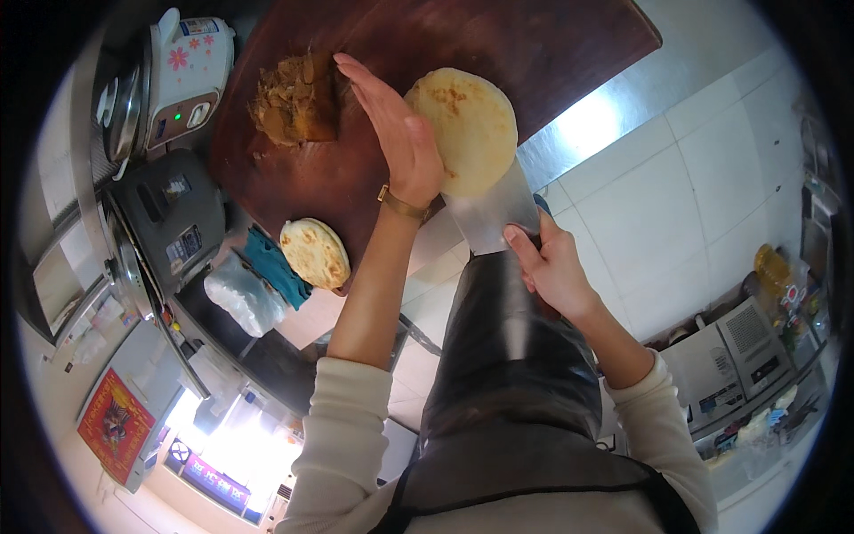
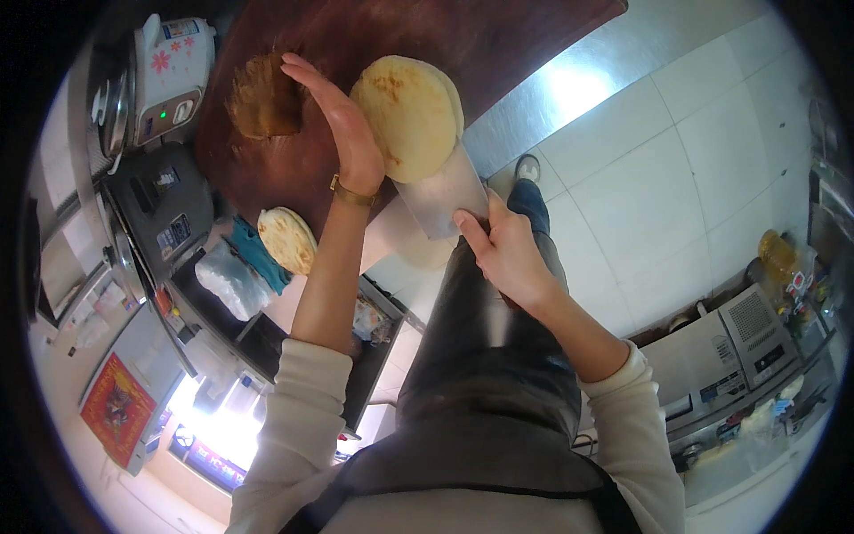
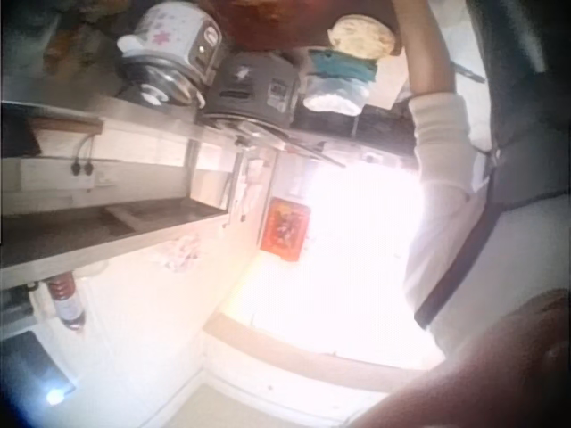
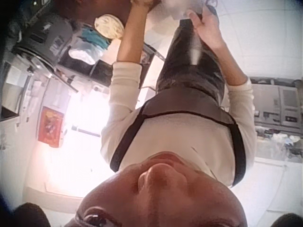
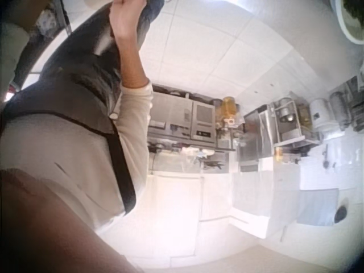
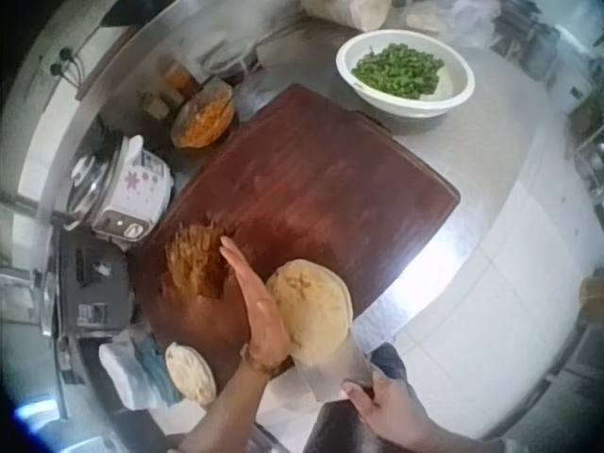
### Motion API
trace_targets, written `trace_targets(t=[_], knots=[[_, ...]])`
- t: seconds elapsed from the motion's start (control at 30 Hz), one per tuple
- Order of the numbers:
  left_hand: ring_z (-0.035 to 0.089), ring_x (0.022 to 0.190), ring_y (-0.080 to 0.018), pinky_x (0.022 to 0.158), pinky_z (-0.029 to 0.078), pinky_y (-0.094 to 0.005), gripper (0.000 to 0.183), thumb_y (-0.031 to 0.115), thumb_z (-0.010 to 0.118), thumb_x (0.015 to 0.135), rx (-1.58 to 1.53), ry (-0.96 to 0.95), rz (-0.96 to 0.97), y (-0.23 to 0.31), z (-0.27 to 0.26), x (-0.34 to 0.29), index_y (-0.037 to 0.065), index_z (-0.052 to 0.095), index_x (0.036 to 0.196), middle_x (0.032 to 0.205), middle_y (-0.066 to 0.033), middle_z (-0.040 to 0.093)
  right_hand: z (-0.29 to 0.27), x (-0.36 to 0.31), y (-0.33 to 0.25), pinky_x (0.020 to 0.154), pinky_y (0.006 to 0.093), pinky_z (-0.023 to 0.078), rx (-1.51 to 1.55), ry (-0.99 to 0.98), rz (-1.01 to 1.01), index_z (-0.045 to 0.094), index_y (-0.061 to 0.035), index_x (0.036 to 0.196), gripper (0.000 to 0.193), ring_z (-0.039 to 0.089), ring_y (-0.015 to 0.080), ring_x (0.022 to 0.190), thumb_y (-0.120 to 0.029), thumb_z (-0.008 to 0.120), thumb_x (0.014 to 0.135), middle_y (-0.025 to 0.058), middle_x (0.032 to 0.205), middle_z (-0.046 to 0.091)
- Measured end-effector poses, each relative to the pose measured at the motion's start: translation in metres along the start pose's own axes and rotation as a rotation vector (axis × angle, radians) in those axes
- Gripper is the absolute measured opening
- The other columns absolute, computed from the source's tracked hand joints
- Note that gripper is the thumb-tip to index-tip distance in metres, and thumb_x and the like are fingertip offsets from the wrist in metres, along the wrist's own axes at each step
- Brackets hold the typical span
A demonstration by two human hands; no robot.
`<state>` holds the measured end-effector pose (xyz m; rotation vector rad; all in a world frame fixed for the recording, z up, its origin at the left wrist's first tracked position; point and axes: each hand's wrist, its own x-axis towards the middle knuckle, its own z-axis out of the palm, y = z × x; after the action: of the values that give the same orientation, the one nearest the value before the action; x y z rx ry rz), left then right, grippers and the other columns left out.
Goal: The person removes cooked meat from a pot, chops it on a cutting board, splits flatbreads, and fills them with the chopped meat. The filled buns are placed into a plastic bag.
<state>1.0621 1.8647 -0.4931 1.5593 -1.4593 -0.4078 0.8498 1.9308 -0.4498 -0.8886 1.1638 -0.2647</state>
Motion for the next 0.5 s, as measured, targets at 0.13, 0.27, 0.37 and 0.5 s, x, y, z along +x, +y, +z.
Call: trace_targets(t=[0.13,0.27,0.37,0.5], knots=[[-0.003,0.151,-0.0378,0.119,-0.005,-0.0496,0.088,0.061,0.017,0.100,0.061,0.003,0.012,0.001,0.001,0.001,-0.007,-0.005,0.153,0.162,-0.0251,-0.005,-0.007,-0.003,0.009,0.044,0.0257,0.039,-0.132,0.001,-0.042,0.053,0.0008,0.119,0.030,0.046,0.0075,0.045,-0.022,0.057,0.100,0.0018,0.058,0.051],[-0.001,0.151,-0.0389,0.120,-0.003,-0.0505,0.083,0.055,0.018,0.102,0.183,0.001,-0.042,-0.004,0.001,-0.001,-0.009,0.004,0.153,0.161,-0.0264,0.000,-0.027,-0.024,0.015,0.043,0.0272,0.041,-0.094,-0.011,0.055,0.055,0.0011,0.115,0.031,0.049,0.0092,0.045,-0.025,0.060,0.099,0.0042,0.059,0.055],[0.005,0.150,-0.0421,0.121,0.003,-0.0522,0.079,0.043,0.037,0.099,0.389,0.053,-0.054,0.006,0.009,0.011,-0.009,0.011,0.152,0.161,-0.0271,0.008,-0.047,-0.050,0.018,0.038,0.0247,0.035,0.077,0.103,0.106,0.055,-0.0038,0.103,0.024,0.041,0.0059,0.041,-0.027,0.060,0.100,-0.0022,0.053,0.044],[0.012,0.149,-0.0393,0.121,0.008,-0.0496,0.073,0.015,0.054,0.093,0.350,0.005,-0.147,0.044,0.038,0.042,-0.007,0.017,0.152,0.159,-0.0249,0.017,-0.076,-0.064,-0.003,0.037,0.0236,0.032,0.259,0.502,-0.103,0.048,-0.0090,0.090,0.020,0.036,0.0042,0.041,-0.023,0.057,0.101,-0.0052,0.052,0.036]])
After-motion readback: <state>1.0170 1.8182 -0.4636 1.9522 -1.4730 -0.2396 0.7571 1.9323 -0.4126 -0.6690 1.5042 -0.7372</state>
